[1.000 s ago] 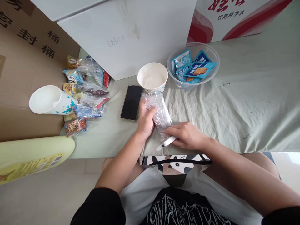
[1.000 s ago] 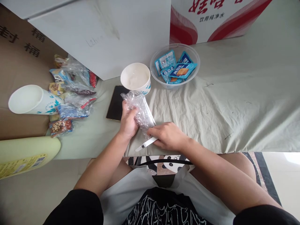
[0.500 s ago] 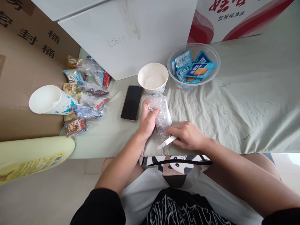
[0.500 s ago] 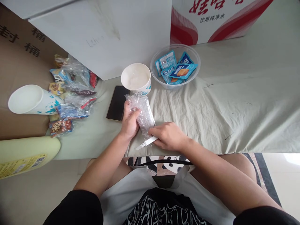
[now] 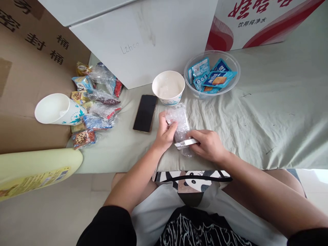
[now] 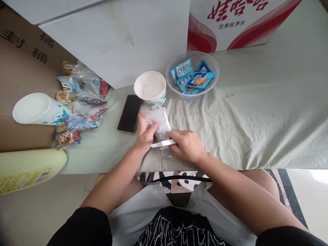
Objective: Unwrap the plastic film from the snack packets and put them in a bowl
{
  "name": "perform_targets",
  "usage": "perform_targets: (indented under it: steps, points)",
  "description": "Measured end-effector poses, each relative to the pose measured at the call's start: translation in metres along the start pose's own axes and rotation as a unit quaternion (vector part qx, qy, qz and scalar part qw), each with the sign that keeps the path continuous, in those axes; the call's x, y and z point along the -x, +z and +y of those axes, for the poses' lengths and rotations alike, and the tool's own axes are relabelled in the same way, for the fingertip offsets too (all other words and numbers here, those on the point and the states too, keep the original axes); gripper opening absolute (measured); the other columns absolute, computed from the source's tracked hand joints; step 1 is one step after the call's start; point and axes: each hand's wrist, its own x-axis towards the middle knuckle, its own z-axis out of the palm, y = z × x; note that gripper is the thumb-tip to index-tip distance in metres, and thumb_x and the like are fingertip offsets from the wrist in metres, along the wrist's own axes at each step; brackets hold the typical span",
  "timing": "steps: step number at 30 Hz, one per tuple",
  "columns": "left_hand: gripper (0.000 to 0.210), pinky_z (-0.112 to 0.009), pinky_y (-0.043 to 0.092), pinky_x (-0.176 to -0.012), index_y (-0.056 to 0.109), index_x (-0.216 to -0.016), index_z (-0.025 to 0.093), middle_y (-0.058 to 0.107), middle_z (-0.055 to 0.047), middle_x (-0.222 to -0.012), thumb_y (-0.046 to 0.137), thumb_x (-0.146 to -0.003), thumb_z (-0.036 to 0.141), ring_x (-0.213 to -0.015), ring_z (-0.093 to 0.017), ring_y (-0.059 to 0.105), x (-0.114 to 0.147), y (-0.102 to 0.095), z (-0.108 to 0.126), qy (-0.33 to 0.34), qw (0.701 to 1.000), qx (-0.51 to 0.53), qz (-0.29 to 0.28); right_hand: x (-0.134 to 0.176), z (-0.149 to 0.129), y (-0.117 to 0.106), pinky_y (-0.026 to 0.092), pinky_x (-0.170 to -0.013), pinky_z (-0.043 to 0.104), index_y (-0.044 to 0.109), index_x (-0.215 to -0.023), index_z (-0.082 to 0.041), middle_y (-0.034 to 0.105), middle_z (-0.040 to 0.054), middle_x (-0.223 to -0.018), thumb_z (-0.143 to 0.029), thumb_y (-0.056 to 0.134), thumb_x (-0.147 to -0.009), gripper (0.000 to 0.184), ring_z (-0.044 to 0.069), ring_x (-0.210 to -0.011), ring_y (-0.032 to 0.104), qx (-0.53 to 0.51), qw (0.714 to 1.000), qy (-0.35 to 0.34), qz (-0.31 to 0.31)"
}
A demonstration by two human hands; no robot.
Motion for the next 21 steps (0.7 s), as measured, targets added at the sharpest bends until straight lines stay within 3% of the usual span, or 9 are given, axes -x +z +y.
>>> perform_targets:
  steps: [3,6,11,13,16,21]
  points:
    - [0.043,-0.028,0.046,-0.075,0.045,-0.12,0.026,0.056,0.0,-0.094,0.055,-0.096,0.06,-0.076,-0.013,0.053,0.008,0.002,0.002,0.023,0.996,-0.057,-0.068,-0.001,-0.002,-0.001,0.03,-0.056,0.026,0.06,-0.077,-0.021,0.065,0.0019,-0.067,-0.02,0.048,-0.083,0.014,0.013,-0.055,0.049,-0.022,0.997,0.048,0.049]
    - [0.041,-0.031,0.047,-0.08,0.047,-0.121,0.026,0.058,-0.002,-0.099,0.05,-0.098,0.059,-0.082,-0.016,0.055,0.012,0.002,0.005,0.057,0.988,-0.085,-0.119,-0.003,-0.006,-0.004,0.028,-0.053,0.026,0.048,-0.065,-0.022,0.058,0.0006,-0.059,-0.024,0.049,-0.082,0.017,0.012,-0.051,0.043,-0.045,0.994,0.087,0.055]
    - [0.068,-0.039,0.051,-0.091,0.041,-0.129,0.027,0.057,-0.007,-0.12,0.078,-0.077,0.053,-0.104,-0.023,0.062,0.011,-0.002,0.002,0.107,0.973,-0.111,-0.172,-0.004,-0.008,-0.008,0.034,-0.054,0.025,0.051,-0.068,-0.022,0.061,0.0013,-0.061,-0.027,0.052,-0.076,0.01,0.014,-0.054,0.051,-0.091,0.983,0.145,0.063]
    - [0.071,-0.039,0.052,-0.092,0.04,-0.129,0.028,0.057,-0.008,-0.123,0.082,-0.073,0.041,-0.107,-0.024,0.063,0.01,-0.003,0.0,0.116,0.968,-0.138,-0.177,-0.005,-0.007,-0.009,0.035,-0.055,0.026,0.055,-0.071,-0.022,0.062,0.0015,-0.062,-0.027,0.054,-0.075,0.006,0.015,-0.055,0.053,-0.106,0.98,0.155,0.058]
    - [0.065,-0.035,0.053,-0.087,0.04,-0.131,0.027,0.058,-0.007,-0.122,0.078,-0.079,0.032,-0.1,-0.02,0.065,0.011,-0.003,0.0,0.089,0.972,-0.134,-0.17,-0.007,-0.006,-0.011,0.037,-0.057,0.026,0.06,-0.081,-0.021,0.063,0.0007,-0.064,-0.028,0.055,-0.079,0.008,0.015,-0.057,0.054,-0.142,0.975,0.165,0.047]
    - [0.061,-0.028,0.053,-0.075,0.041,-0.13,0.027,0.059,-0.004,-0.11,0.077,-0.084,0.044,-0.087,-0.015,0.062,0.009,0.001,0.002,0.017,0.991,-0.055,-0.118,-0.007,-0.003,-0.015,0.039,-0.058,0.027,0.055,-0.104,-0.021,0.056,-0.0042,-0.066,-0.037,0.059,-0.086,0.024,0.014,-0.057,0.05,-0.223,0.957,0.176,0.064]
